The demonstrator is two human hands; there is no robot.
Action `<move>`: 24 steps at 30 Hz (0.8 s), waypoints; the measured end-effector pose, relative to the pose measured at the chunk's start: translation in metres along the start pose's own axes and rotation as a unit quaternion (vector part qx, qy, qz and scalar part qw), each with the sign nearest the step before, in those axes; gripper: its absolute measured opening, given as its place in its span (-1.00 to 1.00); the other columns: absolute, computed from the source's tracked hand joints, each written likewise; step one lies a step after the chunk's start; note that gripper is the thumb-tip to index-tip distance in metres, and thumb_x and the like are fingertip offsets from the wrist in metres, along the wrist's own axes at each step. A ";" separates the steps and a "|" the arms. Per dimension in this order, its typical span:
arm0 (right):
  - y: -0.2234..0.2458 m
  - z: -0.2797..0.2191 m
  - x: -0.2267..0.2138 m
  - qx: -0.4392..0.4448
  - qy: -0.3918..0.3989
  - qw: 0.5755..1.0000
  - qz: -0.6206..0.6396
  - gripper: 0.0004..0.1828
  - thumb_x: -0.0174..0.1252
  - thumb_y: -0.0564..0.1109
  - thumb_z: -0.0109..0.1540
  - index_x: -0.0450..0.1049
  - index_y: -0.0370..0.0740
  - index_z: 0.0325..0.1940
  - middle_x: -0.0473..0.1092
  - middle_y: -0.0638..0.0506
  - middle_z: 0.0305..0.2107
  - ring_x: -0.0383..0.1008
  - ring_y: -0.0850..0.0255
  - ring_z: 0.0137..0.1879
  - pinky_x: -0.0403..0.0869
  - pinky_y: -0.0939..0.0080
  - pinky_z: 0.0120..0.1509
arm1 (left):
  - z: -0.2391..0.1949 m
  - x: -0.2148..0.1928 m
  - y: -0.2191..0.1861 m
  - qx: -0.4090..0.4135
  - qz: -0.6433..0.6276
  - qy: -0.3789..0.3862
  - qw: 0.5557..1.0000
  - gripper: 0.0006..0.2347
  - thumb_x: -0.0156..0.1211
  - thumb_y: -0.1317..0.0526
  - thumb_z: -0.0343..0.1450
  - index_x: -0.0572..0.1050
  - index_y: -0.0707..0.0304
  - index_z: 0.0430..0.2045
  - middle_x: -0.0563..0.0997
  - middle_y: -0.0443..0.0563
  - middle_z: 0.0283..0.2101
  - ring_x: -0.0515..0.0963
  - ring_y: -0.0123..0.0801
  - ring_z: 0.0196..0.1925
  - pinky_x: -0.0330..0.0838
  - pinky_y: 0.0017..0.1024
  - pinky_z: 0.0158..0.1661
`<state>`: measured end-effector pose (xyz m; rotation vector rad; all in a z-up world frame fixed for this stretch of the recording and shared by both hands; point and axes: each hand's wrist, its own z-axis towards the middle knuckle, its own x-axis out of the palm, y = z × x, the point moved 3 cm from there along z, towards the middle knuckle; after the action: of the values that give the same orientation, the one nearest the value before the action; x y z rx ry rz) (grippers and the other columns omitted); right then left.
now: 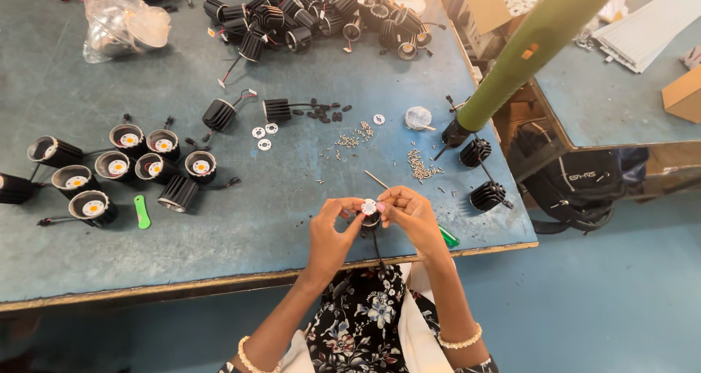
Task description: The person assembles LED light components by placing circular LED boards into black heat-sink housings, inserting small screws, and using a hanging power screwdriver to secure them.
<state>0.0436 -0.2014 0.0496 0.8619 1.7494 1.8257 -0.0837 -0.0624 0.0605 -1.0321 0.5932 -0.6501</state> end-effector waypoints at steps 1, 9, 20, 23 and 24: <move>0.001 0.000 0.000 0.004 0.009 1.000 0.010 -0.75 0.31 -0.17 0.23 0.49 -0.38 -0.12 0.45 0.06 -0.43 0.43 0.37 -0.34 0.42 0.38 -0.21 | -0.003 0.001 -0.001 0.005 0.007 -0.015 1.000 -0.83 0.36 0.40 0.30 0.63 0.30 -0.26 0.69 0.01 -0.26 0.60 -0.38 -0.26 0.44 -0.46 -0.22; 0.004 -0.001 0.002 0.016 0.019 1.000 0.000 -0.79 0.30 -0.17 0.23 0.50 -0.34 -0.16 0.45 0.07 -0.44 0.43 0.36 -0.35 0.42 0.37 -0.24 | -0.013 0.002 0.001 0.142 0.068 -0.066 0.985 -0.85 0.37 0.43 0.31 0.62 0.33 -0.29 0.66 0.05 -0.22 0.62 -0.21 -0.14 0.51 -0.37 -0.13; 0.013 -0.014 0.010 -0.106 0.006 0.983 -0.148 -0.80 0.24 -0.22 0.26 0.52 -0.38 -0.07 0.51 0.05 -0.24 0.48 0.38 -0.18 0.54 0.33 -0.11 | -0.007 -0.002 -0.008 0.135 0.113 -0.044 0.983 -0.89 0.36 0.36 0.32 0.63 0.30 -0.32 0.63 0.02 -0.22 0.55 -0.16 -0.11 0.46 -0.29 -0.12; 0.018 -0.014 0.010 -0.126 -0.009 0.972 -0.199 -0.84 0.26 -0.23 0.25 0.54 -0.37 -0.13 0.53 0.04 -0.26 0.50 0.36 -0.21 0.54 0.32 -0.12 | -0.007 -0.002 -0.009 0.110 0.110 -0.029 0.987 -0.91 0.37 0.33 0.33 0.64 0.29 -0.34 0.63 0.01 -0.24 0.54 -0.18 -0.13 0.44 -0.30 -0.14; 0.019 -0.013 0.010 -0.135 -0.008 0.969 -0.207 -0.86 0.26 -0.24 0.25 0.55 -0.37 -0.14 0.52 0.04 -0.27 0.49 0.36 -0.21 0.53 0.32 -0.12 | -0.006 -0.002 -0.009 0.101 0.108 -0.024 0.989 -0.91 0.37 0.32 0.34 0.64 0.28 -0.35 0.63 0.01 -0.25 0.54 -0.20 -0.14 0.44 -0.31 -0.15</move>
<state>0.0292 -0.2054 0.0700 0.3666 1.4863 1.7102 -0.0914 -0.0674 0.0667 -0.7785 0.5755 -0.4829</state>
